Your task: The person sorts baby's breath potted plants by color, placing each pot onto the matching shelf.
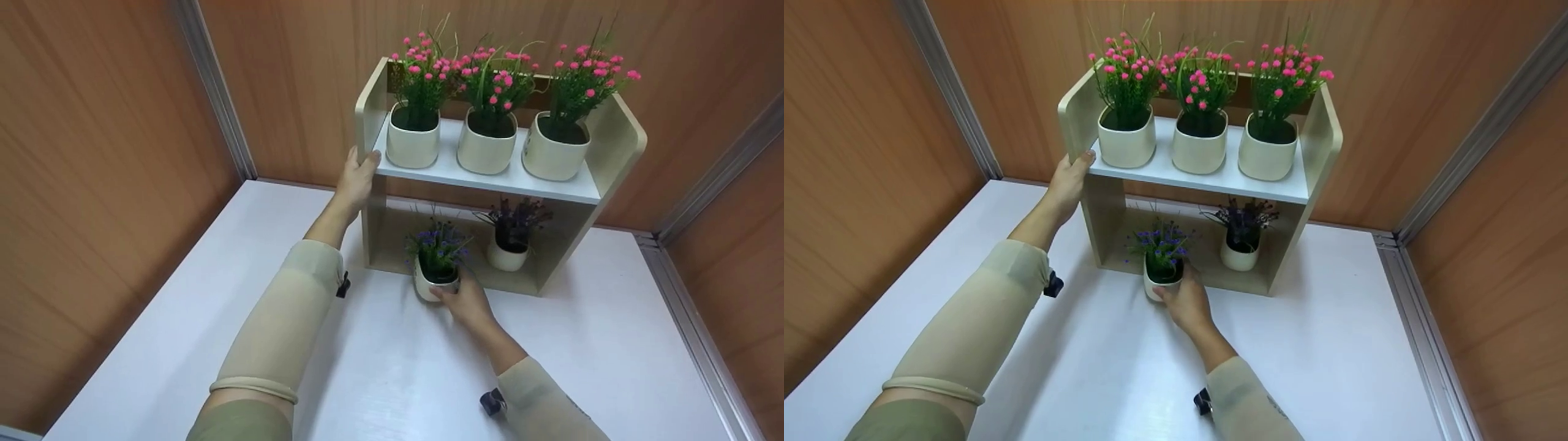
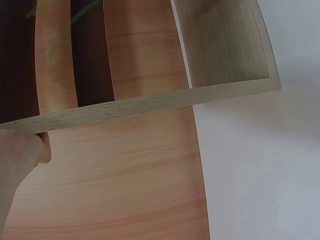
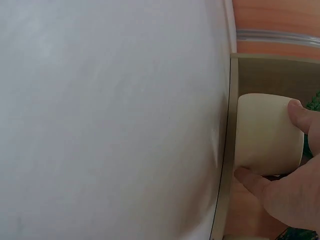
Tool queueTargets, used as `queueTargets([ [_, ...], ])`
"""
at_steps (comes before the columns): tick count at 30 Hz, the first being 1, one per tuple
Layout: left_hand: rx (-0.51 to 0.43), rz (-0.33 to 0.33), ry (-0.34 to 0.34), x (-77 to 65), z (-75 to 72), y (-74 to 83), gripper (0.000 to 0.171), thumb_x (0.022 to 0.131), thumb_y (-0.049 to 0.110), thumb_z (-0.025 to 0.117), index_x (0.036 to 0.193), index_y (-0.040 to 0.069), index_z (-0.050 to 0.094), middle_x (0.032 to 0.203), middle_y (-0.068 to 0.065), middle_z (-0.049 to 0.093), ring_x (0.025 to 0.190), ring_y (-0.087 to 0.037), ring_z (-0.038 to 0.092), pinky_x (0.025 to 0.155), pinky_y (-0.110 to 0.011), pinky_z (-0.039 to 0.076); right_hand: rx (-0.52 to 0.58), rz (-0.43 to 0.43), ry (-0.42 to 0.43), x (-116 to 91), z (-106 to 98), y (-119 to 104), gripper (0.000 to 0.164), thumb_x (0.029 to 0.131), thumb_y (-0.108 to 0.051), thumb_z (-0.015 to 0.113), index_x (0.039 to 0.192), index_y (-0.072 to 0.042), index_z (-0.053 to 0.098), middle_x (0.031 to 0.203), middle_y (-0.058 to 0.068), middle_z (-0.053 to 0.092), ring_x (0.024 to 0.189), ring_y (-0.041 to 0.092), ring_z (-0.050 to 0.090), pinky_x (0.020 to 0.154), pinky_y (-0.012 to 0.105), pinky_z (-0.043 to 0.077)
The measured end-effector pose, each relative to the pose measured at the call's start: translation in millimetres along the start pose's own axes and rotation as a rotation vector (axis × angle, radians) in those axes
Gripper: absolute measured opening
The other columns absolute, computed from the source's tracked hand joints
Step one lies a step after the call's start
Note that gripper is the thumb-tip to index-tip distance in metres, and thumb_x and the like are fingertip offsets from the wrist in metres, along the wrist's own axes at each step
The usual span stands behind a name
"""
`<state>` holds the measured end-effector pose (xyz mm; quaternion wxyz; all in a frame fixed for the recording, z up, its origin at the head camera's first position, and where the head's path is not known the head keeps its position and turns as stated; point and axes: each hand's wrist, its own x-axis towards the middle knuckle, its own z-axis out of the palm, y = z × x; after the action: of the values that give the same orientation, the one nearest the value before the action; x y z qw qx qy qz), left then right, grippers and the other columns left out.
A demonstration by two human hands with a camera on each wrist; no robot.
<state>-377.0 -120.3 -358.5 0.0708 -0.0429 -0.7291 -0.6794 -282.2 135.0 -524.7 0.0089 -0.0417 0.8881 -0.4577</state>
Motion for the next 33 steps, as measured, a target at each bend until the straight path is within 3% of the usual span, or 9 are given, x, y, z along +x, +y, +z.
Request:
queueTargets([
  [6,0.019,-0.022,-0.003,-2.2,0.1,0.8,0.066,0.106,0.043,0.045,0.160,0.016,0.019,0.167,-0.007,0.024,0.158,-0.025,0.016,0.130,-0.044,0.012,-0.001,0.037,-0.012,18.7,4.5,-2.1,0.086,0.090,-0.042,0.075,0.157,-0.011,0.030,0.158,0.015,0.042,0.148,0.035,0.039,0.123,0.052,0.032],
  [12,0.037,-0.008,-0.022,-3.3,-0.7,1.3,0.056,0.108,0.042,0.040,0.158,0.024,0.023,0.164,-0.002,0.026,0.158,-0.025,0.017,0.130,-0.050,0.012,0.002,-0.015,0.026,38.9,10.4,-1.0,0.088,0.091,-0.042,0.075,0.158,-0.014,0.025,0.159,0.012,0.040,0.149,0.031,0.038,0.124,0.050,0.031],
  [16,0.039,-0.010,-0.017,-3.1,-0.6,0.6,0.056,0.108,0.041,0.041,0.158,0.023,0.024,0.165,-0.003,0.028,0.158,-0.025,0.017,0.130,-0.050,0.012,0.023,-0.037,0.054,49.6,16.9,-1.6,0.085,0.091,-0.038,0.075,0.157,-0.013,0.028,0.156,0.012,0.042,0.148,0.030,0.040,0.125,0.048,0.029],
  [33,0.041,-0.014,-0.004,-1.6,-0.3,-0.5,0.057,0.107,0.043,0.043,0.157,0.023,0.025,0.163,-0.004,0.029,0.157,-0.025,0.020,0.129,-0.051,0.014,0.015,0.025,0.076,72.9,29.0,-13.6,0.092,0.094,-0.040,0.071,0.160,-0.005,0.018,0.163,0.019,0.030,0.153,0.033,0.030,0.127,0.045,0.026],
])
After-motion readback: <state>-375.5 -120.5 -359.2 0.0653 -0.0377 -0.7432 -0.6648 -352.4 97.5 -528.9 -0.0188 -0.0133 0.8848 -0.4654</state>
